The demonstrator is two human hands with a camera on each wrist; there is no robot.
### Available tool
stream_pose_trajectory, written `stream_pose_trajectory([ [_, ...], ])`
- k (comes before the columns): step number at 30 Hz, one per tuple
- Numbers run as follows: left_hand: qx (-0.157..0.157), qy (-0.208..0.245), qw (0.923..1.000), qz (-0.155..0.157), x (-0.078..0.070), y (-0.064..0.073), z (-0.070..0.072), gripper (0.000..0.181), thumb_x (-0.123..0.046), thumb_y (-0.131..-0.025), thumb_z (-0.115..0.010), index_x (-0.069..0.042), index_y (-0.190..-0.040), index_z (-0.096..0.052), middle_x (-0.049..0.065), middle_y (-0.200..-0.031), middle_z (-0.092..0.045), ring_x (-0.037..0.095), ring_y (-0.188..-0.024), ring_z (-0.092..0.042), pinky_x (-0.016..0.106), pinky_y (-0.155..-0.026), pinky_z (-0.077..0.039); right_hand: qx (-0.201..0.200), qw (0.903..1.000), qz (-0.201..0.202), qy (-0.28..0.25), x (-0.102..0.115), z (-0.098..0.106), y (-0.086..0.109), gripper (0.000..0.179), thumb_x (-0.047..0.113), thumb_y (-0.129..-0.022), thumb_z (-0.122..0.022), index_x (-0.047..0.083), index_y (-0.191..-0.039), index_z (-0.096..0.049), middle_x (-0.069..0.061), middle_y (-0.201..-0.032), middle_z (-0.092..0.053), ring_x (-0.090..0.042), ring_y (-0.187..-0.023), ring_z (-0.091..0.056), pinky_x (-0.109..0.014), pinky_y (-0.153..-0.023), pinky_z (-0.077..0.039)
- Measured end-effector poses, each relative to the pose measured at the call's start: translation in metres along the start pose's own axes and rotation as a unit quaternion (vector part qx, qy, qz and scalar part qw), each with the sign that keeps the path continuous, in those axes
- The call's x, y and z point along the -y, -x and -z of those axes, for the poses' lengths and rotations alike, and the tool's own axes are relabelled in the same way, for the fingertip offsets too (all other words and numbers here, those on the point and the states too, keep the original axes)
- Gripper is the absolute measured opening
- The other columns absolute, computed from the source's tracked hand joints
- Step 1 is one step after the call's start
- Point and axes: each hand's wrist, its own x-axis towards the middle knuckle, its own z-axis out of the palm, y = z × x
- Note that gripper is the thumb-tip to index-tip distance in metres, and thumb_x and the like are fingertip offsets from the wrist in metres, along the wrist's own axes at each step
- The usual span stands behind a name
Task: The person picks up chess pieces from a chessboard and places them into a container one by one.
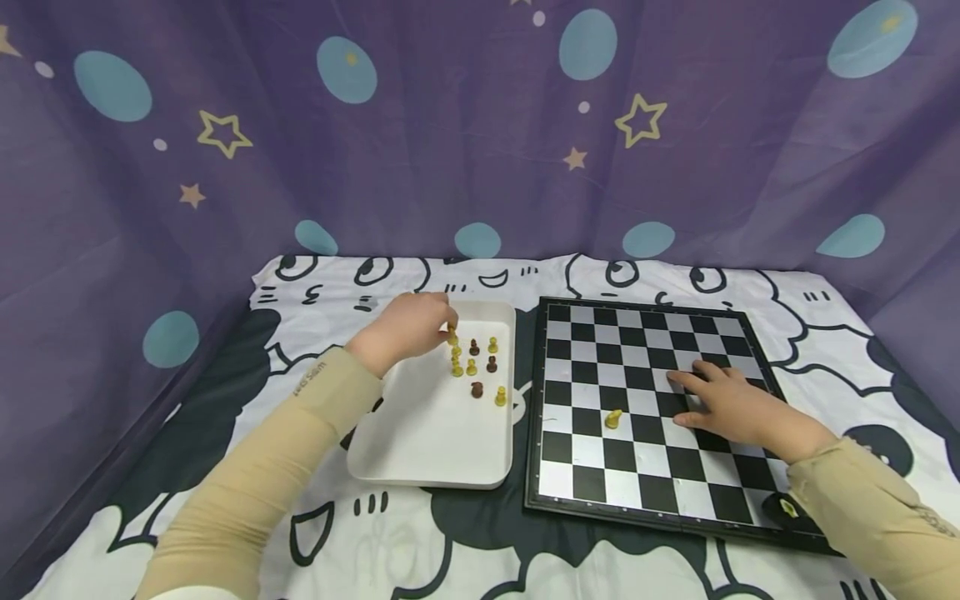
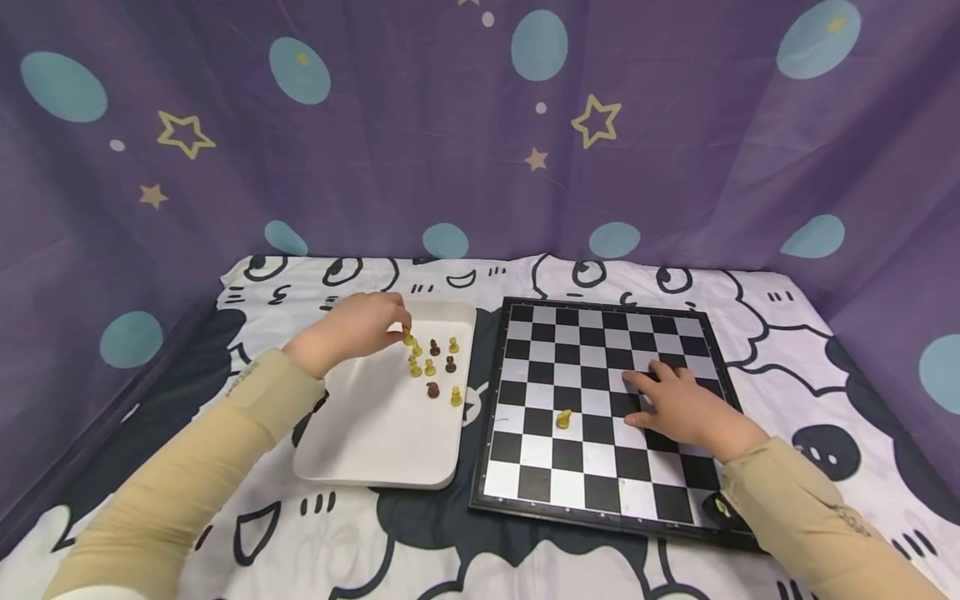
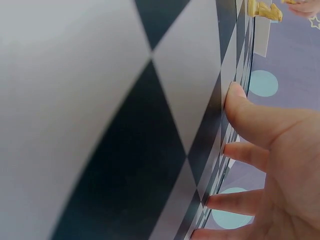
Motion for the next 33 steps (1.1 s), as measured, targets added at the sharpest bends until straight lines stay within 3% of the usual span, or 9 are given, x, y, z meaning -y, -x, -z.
stream_pose_trajectory([
  [10,0.062,0.015,0.9965,0.054,0.017,-0.012,-0.014,0.013,-0.017,-0.085,-0.069,-0.009,-0.095,-0.073,0.007,-0.102,-0.068,0.024,-0.096,-0.063,0.04,-0.085,-0.051,-0.001,1.0,-0.004,0.001,-0.001,-0.002,-0.001,0.077,0.06,-0.079,-0.061,0.01,-0.136,-0.049,-0.037,-0.136,-0.036,-0.065,-0.117,-0.035,-0.071,-0.084,-0.038],
  [21,0.098,0.005,0.9925,0.073,0.025,-0.023,-0.025,0.008,-0.014,-0.086,-0.067,-0.009,-0.09,-0.072,0.006,-0.098,-0.069,0.021,-0.088,-0.063,0.038,-0.082,-0.051,0.003,1.0,-0.002,0.004,-0.001,-0.001,-0.001,0.076,0.06,-0.08,-0.06,0.01,-0.137,-0.048,-0.037,-0.136,-0.036,-0.064,-0.116,-0.037,-0.07,-0.083,-0.039],
  [33,0.13,0.016,0.9867,0.096,0.022,-0.028,-0.029,0.011,-0.017,-0.086,-0.069,-0.008,-0.092,-0.072,0.005,-0.097,-0.07,0.018,-0.082,-0.061,0.038,-0.081,-0.051,-0.003,1.0,0.004,0.008,-0.001,0.0,0.0,0.071,0.053,-0.081,-0.064,0.009,-0.135,-0.05,-0.038,-0.135,-0.037,-0.065,-0.115,-0.037,-0.07,-0.084,-0.038],
])
